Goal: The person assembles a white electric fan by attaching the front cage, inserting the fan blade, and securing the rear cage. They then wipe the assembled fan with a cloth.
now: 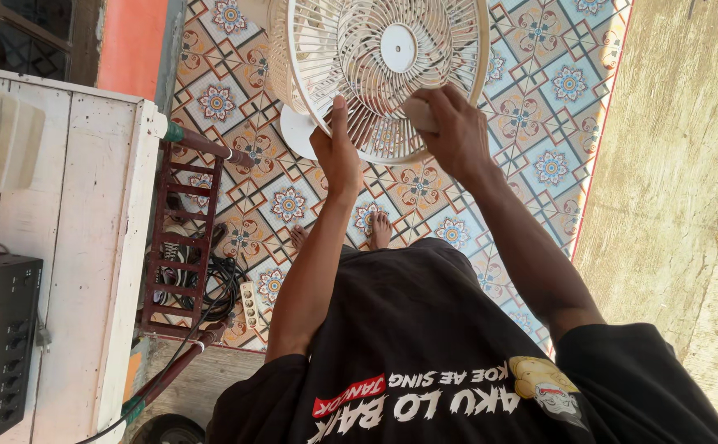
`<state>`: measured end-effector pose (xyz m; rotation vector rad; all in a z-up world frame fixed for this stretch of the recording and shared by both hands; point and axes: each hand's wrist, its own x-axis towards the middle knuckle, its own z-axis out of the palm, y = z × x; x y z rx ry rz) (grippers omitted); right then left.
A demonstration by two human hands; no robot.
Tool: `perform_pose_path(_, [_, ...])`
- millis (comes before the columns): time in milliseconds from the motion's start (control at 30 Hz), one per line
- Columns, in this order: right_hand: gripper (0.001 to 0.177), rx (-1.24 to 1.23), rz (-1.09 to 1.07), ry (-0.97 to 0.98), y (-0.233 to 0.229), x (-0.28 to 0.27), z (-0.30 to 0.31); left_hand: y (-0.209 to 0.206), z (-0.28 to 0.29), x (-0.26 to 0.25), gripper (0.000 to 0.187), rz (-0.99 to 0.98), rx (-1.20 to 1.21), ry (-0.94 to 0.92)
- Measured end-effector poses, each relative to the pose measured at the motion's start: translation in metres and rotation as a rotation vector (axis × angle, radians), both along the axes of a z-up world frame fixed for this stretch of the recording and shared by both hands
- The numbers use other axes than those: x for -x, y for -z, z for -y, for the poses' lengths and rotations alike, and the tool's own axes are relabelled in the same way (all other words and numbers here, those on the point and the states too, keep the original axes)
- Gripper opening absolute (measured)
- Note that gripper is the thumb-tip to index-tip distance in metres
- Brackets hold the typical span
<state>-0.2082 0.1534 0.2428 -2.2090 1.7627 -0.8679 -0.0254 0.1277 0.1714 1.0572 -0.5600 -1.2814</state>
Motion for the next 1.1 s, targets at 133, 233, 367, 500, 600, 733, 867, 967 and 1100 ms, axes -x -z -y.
perform_pose_path(133, [0.038,0.117,0.156,0.089,-0.013,0.009,0.021,-0.007,-0.007,-0.008,0.045,0.229,0.045,0.073])
perform_pose_path(233, [0.038,0.225,0.179,0.031,-0.018,0.001,0.027,-0.009,-0.016,-0.003,0.047,0.358,0.179,0.105])
perform_pose_path(367, [0.037,0.188,0.134,-0.224,-0.002,-0.024,0.004,-0.018,-0.006,0.001,0.044,0.257,0.156,0.092])
perform_pose_path(500, [0.037,-0.013,0.081,-0.261,0.010,-0.008,-0.001,-0.032,0.017,-0.040,0.046,0.340,0.091,0.071])
perform_pose_path(600, [0.037,0.005,0.131,-0.096,0.006,0.019,-0.002,-0.034,0.011,-0.049,0.050,0.463,0.074,0.106])
perform_pose_path(733, [0.040,0.158,0.174,-0.064,-0.003,0.014,0.002,-0.035,0.004,-0.030,0.047,0.372,0.202,0.087])
perform_pose_path(867, [0.040,0.151,0.079,-0.129,-0.003,-0.005,0.015,-0.026,-0.001,-0.007,0.044,0.329,0.115,0.090])
perform_pose_path(967, [0.040,0.090,0.114,-0.043,-0.001,-0.008,0.016,-0.017,-0.004,-0.007,0.043,0.243,0.083,0.099])
perform_pose_path(1100, [0.046,0.023,0.015,-0.148,0.001,-0.003,0.013,-0.016,0.001,-0.009,0.042,0.192,0.081,0.103])
